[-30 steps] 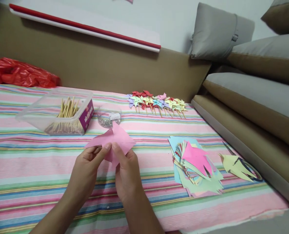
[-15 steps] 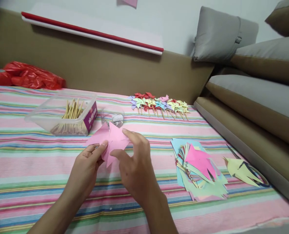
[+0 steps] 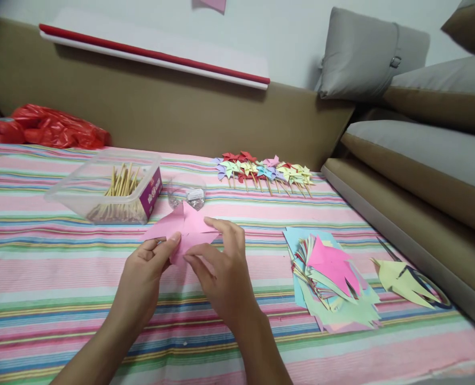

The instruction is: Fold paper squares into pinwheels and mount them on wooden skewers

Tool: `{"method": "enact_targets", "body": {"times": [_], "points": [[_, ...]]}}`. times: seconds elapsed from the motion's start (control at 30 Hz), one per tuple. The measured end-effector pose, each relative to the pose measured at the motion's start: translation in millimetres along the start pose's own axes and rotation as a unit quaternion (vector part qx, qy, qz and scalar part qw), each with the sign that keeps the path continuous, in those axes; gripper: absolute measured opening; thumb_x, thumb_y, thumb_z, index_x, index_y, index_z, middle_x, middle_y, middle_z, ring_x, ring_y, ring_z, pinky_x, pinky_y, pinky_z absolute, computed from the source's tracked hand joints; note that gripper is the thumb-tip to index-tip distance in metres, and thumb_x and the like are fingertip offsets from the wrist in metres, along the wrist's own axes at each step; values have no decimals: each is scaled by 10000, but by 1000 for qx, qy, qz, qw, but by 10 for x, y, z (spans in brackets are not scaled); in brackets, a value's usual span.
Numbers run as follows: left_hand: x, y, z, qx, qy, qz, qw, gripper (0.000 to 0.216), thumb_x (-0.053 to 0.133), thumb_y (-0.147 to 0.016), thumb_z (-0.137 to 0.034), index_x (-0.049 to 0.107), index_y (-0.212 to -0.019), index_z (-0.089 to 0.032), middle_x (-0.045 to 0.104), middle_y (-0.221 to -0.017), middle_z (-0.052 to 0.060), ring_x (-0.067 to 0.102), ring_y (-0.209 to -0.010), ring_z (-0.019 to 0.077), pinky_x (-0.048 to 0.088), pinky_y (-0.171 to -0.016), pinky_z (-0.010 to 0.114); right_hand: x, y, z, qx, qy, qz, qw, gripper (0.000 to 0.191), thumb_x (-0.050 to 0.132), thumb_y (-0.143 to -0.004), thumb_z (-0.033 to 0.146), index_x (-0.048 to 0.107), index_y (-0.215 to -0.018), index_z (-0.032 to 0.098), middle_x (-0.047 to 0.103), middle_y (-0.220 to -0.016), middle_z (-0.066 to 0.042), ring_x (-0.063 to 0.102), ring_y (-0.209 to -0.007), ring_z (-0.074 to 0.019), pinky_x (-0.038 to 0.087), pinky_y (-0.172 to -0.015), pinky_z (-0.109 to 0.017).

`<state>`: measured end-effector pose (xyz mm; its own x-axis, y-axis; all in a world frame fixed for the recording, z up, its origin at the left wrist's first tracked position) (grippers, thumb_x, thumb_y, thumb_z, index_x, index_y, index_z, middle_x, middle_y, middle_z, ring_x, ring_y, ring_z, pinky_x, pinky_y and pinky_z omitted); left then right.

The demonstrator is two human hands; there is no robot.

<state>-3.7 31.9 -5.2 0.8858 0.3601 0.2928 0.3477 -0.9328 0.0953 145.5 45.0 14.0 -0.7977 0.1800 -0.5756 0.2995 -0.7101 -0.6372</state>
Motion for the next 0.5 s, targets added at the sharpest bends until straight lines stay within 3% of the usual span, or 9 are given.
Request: {"method": "enact_targets", "body": {"times": [0.27,0.5], "points": [[60,67,-44,30,-20,70,997,352,746,-832,-411,584,-644,-161,546,-656,-29,491,-678,114,431,-660,205,52,-7,8,162,-105,-65,979,68,711,-863,295,745,-823,252,601,-1228,-89,525,-1264,-269,403,-1077,-484],[59,87,-17,34,-24,79,996,335,735,-847,-404,608,-659,-158,569,-660,-22,487,-667,114,431,-658,210,35,-23,10,205,-134,-75,967,83,725,-837,272,736,-760,243,611,-1152,-79,528,-1260,-269,396,-1069,-468]]}}
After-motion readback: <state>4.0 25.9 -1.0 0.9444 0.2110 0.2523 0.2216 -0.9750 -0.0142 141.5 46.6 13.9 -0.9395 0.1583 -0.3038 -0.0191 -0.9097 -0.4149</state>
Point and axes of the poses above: each hand's wrist, its own y-axis away from the middle knuckle, its own x-axis out of the palm, z = x × y, the point moved 1 cm from there along -y, towards the middle knuckle
